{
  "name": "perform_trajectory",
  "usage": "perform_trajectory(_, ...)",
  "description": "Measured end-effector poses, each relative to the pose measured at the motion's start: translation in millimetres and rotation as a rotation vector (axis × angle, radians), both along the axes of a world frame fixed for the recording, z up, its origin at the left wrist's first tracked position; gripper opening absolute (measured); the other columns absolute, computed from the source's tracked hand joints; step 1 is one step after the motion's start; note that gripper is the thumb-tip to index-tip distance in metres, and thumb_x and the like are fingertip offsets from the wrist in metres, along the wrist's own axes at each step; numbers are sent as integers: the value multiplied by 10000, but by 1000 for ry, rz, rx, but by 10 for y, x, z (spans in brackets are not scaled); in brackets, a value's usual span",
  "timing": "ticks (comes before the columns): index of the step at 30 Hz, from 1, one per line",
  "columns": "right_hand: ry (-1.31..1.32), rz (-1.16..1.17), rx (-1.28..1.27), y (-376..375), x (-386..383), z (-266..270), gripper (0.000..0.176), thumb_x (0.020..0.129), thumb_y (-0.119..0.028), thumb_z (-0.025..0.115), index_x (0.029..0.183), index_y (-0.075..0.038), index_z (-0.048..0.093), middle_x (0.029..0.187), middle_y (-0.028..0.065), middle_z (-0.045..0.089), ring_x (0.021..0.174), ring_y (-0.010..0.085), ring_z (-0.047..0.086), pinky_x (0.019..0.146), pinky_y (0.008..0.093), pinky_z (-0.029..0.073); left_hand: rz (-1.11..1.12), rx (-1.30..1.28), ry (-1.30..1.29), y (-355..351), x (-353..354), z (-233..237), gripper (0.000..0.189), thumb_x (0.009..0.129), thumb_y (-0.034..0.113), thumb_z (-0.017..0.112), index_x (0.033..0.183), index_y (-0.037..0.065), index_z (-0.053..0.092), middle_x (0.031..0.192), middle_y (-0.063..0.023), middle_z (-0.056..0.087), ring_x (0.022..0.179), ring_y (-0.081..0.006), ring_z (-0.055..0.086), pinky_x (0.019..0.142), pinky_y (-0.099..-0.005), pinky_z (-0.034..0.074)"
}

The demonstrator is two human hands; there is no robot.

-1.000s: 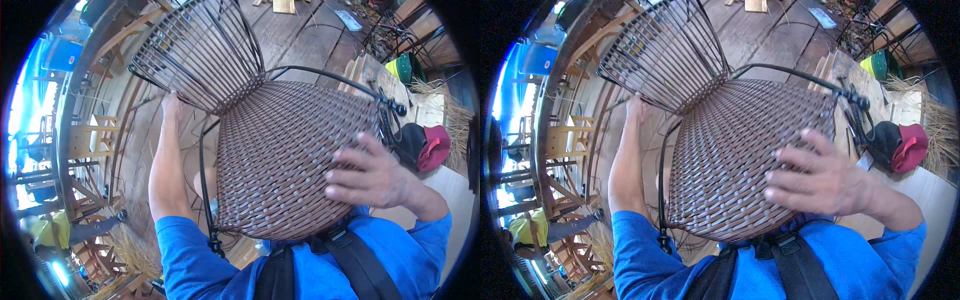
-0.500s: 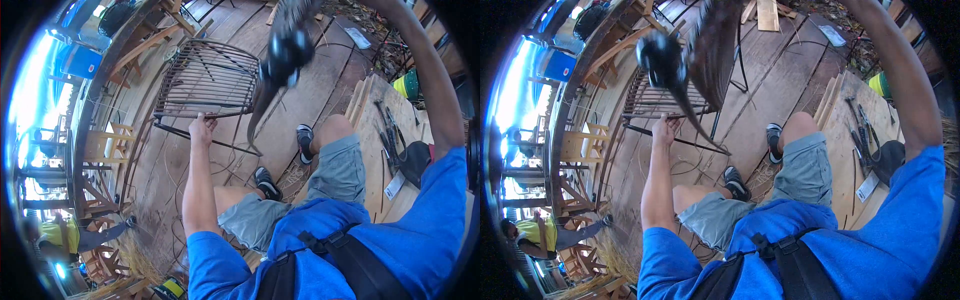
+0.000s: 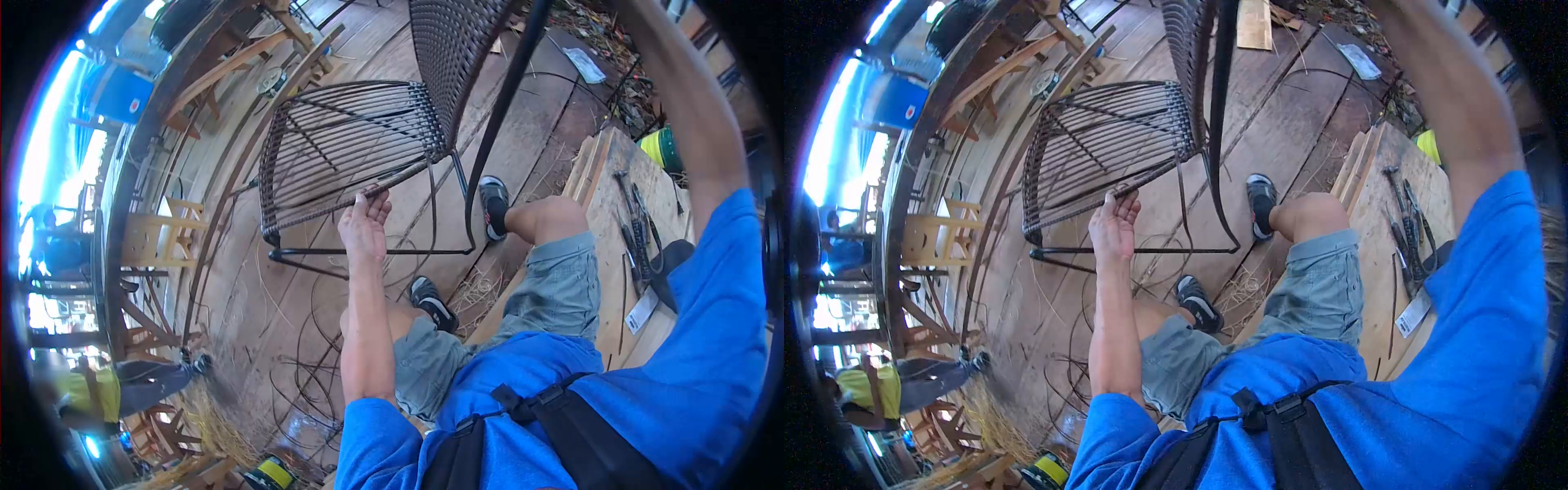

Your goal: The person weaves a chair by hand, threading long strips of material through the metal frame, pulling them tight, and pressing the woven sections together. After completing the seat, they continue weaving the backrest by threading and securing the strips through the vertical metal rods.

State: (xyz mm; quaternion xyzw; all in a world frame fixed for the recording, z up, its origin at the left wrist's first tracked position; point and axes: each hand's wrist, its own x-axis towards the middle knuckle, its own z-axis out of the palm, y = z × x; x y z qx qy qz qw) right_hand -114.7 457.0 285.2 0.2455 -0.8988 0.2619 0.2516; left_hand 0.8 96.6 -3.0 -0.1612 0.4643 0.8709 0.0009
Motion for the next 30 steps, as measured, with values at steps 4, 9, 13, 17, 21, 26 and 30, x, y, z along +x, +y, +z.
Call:
perform_trajectory(4, -74, -19, -297, -46, 276, -803, 355, 889, -222, 559, 1172, -46, 438, 1057, 130, 522, 974, 234, 525, 881, 342, 430, -12, -3, 65, 283, -55, 196, 237, 940, 181, 493, 1039, -28, 542, 1063, -145, 611, 994, -259, 597, 798, -353, 490)
perform_trajectory(9, -174, 0, -627, -537, 333, -1848, 428, 902, -244, 544, 1247, -30, 410, 1138, 153, 515, 1040, 256, 520, 904, 364, 406, 29, -77, 105, 499, -371, 258, 229, 942, 175, 489, 1074, -10, 514, 1082, -133, 600, 977, -242, 602, 785, -329, 484)
perform_trajectory(13, -97, 36, -747, -939, 47, -2128, 418, 905, -255, 535, 1224, -21, 401, 1029, 226, 544, 1021, 365, 534, 866, 401, 430, 22, -189, 137, 500, -681, 356, 310, 930, 237, 517, 1092, -27, 503, 1031, -147, 614, 948, -251, 604, 802, -347, 489)
perform_trajectory(17, -138, 83, -779, -982, -368, -2137, 323, 914, -268, 501, 1128, -38, 429, 955, 228, 578, 928, 412, 568, 793, 440, 458, -321, -1504, 9, 600, -723, 701, 212, 905, 209, 537, 1016, 32, 575, 981, -113, 637, 851, -211, 623, 719, -333, 477)
perform_trajectory(21, -123, 59, -755, -986, -689, -2049, 331, 912, -301, 484, 1113, -40, 453, 986, 221, 579, 957, 370, 559, 813, 424, 444, -39, -2120, 931, 955, -1238, 994, 221, 788, 156, 629, 994, 77, 621, 978, -120, 600, 932, -270, 559, 818, -396, 413)
perform_trajectory(26, -189, 23, -761, -1016, -929, -2024, 329, 906, -274, 485, 1104, -12, 483, 939, 163, 574, 895, 264, 572, 803, 362, 442, -374, -2290, 713, 985, -1859, 917, 253, 766, 186, 640, 996, 80, 631, 982, -137, 595, 935, -322, 550, 805, -418, 438)
perform_trajectory(30, -155, 32, -800, -1066, -976, -2050, 310, 907, -263, 481, 1083, -8, 490, 905, 166, 565, 872, 276, 565, 779, 365, 441, -432, -2183, 743, 931, -2049, 879, 204, 780, 193, 622, 941, 68, 636, 968, -141, 592, 930, -326, 547, 781, -419, 454)
